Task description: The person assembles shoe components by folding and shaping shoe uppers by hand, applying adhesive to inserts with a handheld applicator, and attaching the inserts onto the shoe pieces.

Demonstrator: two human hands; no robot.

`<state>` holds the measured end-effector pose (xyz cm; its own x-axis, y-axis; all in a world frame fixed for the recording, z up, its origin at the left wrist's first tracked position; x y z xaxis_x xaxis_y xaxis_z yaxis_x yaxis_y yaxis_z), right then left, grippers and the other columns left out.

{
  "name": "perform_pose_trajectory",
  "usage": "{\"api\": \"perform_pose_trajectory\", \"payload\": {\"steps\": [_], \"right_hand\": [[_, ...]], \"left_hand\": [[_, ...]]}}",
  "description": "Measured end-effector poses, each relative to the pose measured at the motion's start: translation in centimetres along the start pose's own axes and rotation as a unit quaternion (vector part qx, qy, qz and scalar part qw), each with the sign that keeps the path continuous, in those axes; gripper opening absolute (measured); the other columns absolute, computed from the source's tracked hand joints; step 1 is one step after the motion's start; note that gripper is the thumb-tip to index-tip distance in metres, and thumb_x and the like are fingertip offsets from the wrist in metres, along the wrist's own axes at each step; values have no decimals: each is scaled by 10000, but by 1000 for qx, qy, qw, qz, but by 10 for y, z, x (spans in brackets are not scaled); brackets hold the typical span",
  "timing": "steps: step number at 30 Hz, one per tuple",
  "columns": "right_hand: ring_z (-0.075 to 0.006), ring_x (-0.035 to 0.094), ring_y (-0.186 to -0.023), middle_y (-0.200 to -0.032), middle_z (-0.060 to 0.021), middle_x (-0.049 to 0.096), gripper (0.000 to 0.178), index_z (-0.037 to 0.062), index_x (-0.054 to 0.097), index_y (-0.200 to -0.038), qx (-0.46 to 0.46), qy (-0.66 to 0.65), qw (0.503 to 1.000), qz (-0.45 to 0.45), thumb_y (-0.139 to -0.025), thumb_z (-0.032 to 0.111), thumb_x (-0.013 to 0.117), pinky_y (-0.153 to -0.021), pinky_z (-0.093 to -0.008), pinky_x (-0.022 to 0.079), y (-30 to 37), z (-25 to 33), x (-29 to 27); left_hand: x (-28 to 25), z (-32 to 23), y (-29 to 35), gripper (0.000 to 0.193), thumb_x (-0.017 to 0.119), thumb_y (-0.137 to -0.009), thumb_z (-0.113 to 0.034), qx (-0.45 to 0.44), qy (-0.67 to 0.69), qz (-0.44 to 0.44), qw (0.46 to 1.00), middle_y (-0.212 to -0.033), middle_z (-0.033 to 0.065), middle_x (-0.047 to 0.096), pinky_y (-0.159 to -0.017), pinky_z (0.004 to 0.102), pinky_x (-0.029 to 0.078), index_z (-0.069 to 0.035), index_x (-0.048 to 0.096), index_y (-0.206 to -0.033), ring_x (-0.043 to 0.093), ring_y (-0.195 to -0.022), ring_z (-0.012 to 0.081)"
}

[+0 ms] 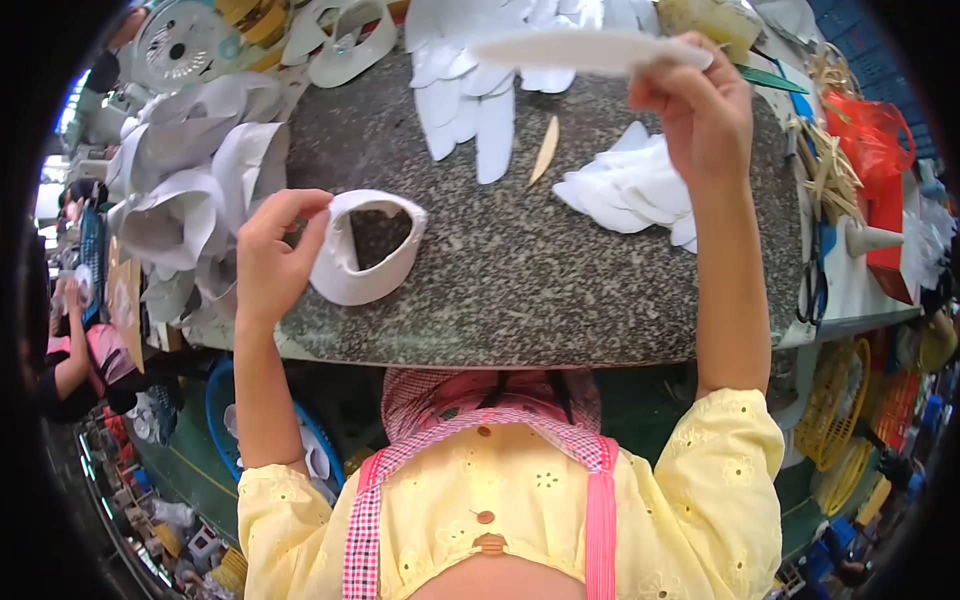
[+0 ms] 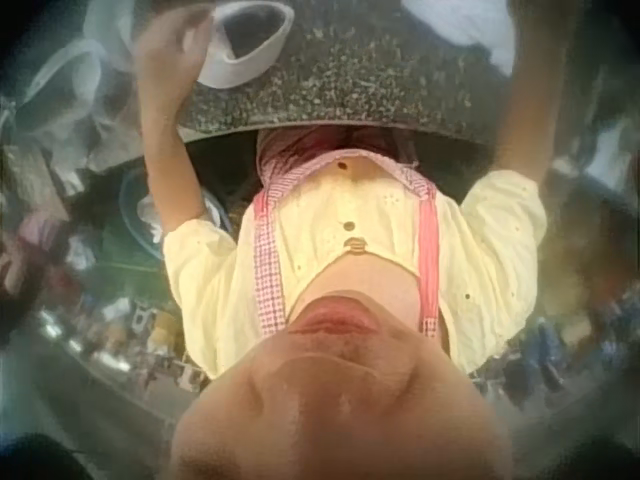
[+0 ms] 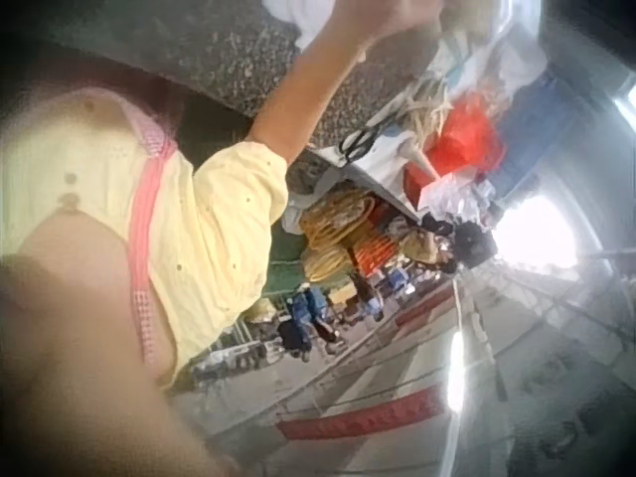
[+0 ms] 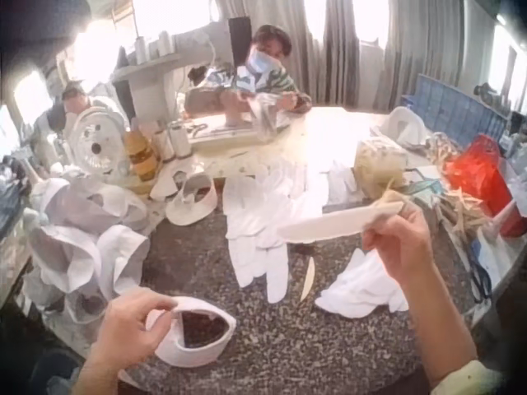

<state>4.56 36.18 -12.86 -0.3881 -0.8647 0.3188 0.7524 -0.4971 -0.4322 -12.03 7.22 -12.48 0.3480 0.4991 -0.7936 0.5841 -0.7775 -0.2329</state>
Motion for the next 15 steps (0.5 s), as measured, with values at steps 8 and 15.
{"api": "perform_pose_trajectory", "payload": {"steps": [8, 15], "right_hand": [[-187, 574, -621, -788, -126, 561, 138, -15, 529, -863, 168, -259, 951, -32, -739, 36, 493, -536, -253, 479, 75, -68, 65], [-212, 431, -1065, -1251, -201, 369, 94, 38, 562, -801, 180, -331, 924, 67, -712, 65, 573, -881, -326, 329, 102, -65, 147]], "left_hand": [[74, -2, 25, 281, 646, -691, -263, 82, -96, 117, 985, -727, 125, 559, -632, 375, 429, -23, 556, -805, 549, -717, 290], [19, -37, 45, 337, 576, -780, -277, 113, 141, -144, 973, -964, 124, 484, -696, 336, 386, -1, 534, -969, 453, -798, 249]]}}
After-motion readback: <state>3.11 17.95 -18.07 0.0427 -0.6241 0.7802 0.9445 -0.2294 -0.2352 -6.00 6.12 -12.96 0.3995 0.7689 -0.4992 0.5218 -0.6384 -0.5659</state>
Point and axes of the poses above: each hand's wrist, its own y-axis away from the middle knuckle, its own x-axis out of the palm, z = x × y, the point moved 6 cm from there along -y, towards the middle knuckle
